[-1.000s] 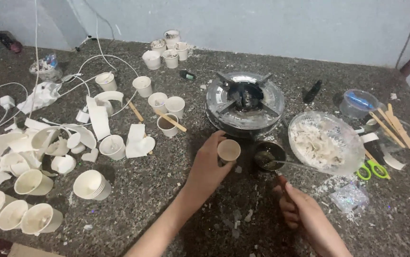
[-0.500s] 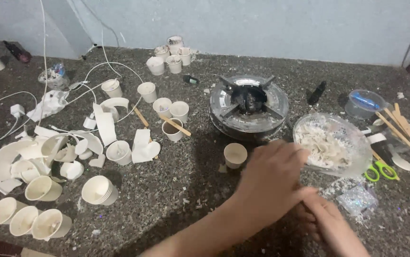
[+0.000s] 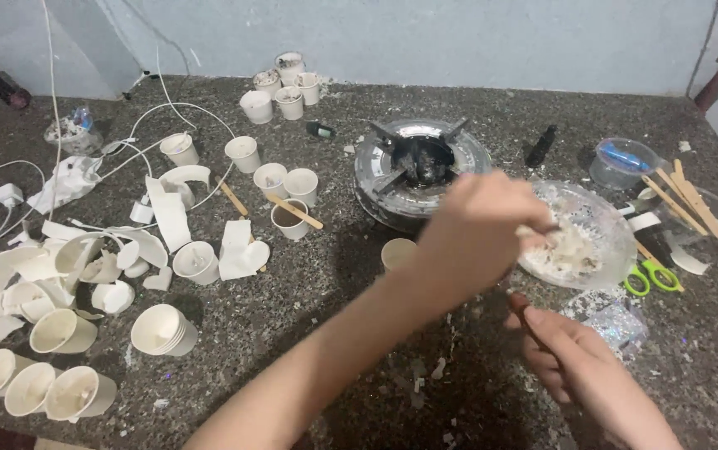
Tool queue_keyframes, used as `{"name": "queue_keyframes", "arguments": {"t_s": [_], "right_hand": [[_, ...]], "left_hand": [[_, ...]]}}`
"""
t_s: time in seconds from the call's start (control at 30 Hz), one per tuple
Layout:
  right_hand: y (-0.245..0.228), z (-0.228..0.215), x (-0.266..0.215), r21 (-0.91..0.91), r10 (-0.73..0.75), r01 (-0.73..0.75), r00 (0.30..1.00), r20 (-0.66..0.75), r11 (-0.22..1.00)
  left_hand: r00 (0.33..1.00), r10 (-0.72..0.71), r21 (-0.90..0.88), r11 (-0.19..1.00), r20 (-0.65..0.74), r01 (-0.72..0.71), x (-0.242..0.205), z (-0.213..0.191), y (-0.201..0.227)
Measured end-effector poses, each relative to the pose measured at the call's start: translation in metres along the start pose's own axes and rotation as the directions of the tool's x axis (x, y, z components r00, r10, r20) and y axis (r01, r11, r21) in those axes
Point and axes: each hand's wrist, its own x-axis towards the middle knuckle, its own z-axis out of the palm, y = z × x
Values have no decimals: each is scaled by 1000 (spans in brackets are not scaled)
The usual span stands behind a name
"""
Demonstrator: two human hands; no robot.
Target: Adding wax flakes and pouring melted wax into a small container to create a decorated candle.
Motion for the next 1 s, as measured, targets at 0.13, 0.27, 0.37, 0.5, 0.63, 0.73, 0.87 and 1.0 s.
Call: {"name": "queue_keyframes", "arguments": {"t_s": [0.13, 0.27, 0.37, 0.5, 0.63, 0.73, 0.87, 1.0], "right_hand": [[-8, 24, -2, 79, -26, 30, 998, -60, 996], [-4, 30, 11, 92, -65, 66, 998, -17, 994], [-11, 41, 11, -19, -105, 105, 994, 9, 994], [-8, 48, 19, -18, -132, 132, 990, 45, 991], [-30, 75, 3, -199, -111, 90, 989, -94, 976], [-44, 88, -4, -508, -79, -44, 973, -218, 860], [-58, 106, -13, -524, -65, -87, 962, -265, 848], [-68, 121, -18, -597, -64, -140, 949, -308, 790]], "left_hand": [[936, -323, 19, 946, 139, 324, 2, -46, -12], [955, -297, -18, 955, 5, 297, -27, -60, -33], [960, -264, -24, 965, -98, 263, -46, -60, -46], [935, -73, 68, 992, -347, 103, -67, -52, -68], [894, 13, 151, 987, -448, 62, -80, -53, -78], [889, 7, 163, 984, -458, 76, -86, -53, -83], [888, -14, 166, 981, -460, 102, -92, -55, -87], [884, -17, 154, 983, -467, 100, -96, -55, -91]]}}
